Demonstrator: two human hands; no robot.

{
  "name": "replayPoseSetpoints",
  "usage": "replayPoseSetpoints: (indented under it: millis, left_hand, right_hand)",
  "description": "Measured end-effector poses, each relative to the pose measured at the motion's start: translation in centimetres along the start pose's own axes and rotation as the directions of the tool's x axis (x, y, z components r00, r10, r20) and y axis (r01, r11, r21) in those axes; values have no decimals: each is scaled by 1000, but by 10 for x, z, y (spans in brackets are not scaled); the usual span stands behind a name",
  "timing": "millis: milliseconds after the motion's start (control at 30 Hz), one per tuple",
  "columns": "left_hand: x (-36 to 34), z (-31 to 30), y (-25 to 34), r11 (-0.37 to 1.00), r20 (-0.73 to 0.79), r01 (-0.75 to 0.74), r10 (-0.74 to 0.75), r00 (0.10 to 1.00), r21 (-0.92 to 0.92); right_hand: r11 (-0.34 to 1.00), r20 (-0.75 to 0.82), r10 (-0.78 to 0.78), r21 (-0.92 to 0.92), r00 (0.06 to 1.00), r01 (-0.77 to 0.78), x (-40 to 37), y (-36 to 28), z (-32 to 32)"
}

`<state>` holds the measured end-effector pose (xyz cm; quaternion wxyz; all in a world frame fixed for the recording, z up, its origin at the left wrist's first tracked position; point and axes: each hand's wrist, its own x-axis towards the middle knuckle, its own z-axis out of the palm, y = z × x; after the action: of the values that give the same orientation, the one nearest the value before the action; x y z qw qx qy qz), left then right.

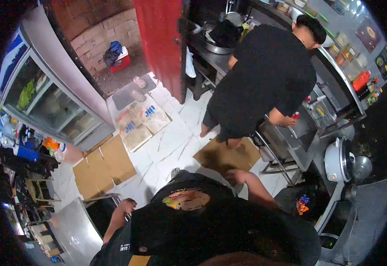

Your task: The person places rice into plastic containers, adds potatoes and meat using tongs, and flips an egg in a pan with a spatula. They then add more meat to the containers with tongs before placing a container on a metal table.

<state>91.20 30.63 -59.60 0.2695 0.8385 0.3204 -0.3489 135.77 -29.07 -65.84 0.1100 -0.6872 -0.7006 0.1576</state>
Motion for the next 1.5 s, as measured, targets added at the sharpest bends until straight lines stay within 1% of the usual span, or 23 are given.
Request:
replayPoseSetpoints:
  millis: [33,67,133,167,233,267,300,367,400,467,533,567,667,767,800,833,933,1033,1100,1300,1367,1433,1500]
  left_hand:
    - [-6,-43,5,999,-110,-18,21,994,34]
    - [-11,-88,10,997,-204,-45,56,977,61]
    - [-11,-160,1,980,-294,-188,200,935,70]
    - [-1,-189,-14,953,-312,-296,303,901,71]
    - [-13,-245,18,976,-353,-218,209,912,17]
    - [-26,-276,45,990,-393,-133,108,913,-38]
    - [-32,-297,69,990,-389,-137,113,914,-35]
    - [-31,-328,109,977,-385,-169,106,917,-134]
    - [-17,-333,119,977,-380,-172,114,918,-123]
    - [16,-327,124,849,-546,-367,114,830,-380]
    - [65,-299,100,686,-520,-363,-27,854,-631]
    - [86,-281,86,730,-455,-267,-67,888,-629]
    - [125,-220,67,753,-215,20,-213,953,-658]
    - [152,-206,91,689,-11,232,-329,944,-687]
    - [160,-213,105,672,14,259,-348,938,-694]
    - [169,-221,116,658,31,280,-363,931,-699]
    - [197,-250,135,629,46,291,-376,925,-721]
    - [229,-287,142,625,39,280,-370,928,-728]
    - [252,-316,138,641,12,255,-358,934,-724]
    - [314,-434,93,716,-102,149,-294,950,-682]
    - [329,-482,79,754,-161,99,-264,951,-649]
    - [346,-531,70,782,-215,65,-248,945,-619]
    - [362,-578,70,811,-263,28,-221,939,-584]
  right_hand:
    - [1000,-6,-1,1,1000,1,41,5,-17]
    - [743,107,398,544,911,-389,79,4,-47]
    - [375,246,630,734,736,-567,132,16,-104]
    - [610,86,611,582,787,-537,153,27,-133]
    - [496,272,728,425,629,-757,210,-5,-266]
    - [545,235,673,484,701,-685,225,27,-266]
    - [587,191,613,540,767,-604,239,58,-265]
    - [451,72,645,768,761,-454,275,79,-305]
    - [502,19,665,728,746,-466,294,90,-326]
    - [544,-66,676,717,734,-437,328,130,-352]
    - [469,-85,713,795,696,-384,357,186,-363]
    - [473,-97,717,795,690,-380,370,210,-376]
    - [278,-116,852,927,510,-253,404,271,-423]
    - [386,-248,864,886,439,-259,430,356,-461]
    - [312,-239,881,942,407,-121,441,372,-482]
    - [290,-238,920,948,310,-133,449,384,-503]
    - [331,-335,928,942,164,49,473,427,-540]
    - [356,-366,923,929,116,99,496,458,-565]
    - [370,-382,918,922,110,109,509,474,-577]
    - [393,-391,920,912,-39,122,499,483,-591]
    - [479,-472,878,869,-83,125,477,501,-587]
    - [556,-544,814,831,-206,5,455,505,-597]
    - [591,-548,780,804,-301,68,435,516,-608]
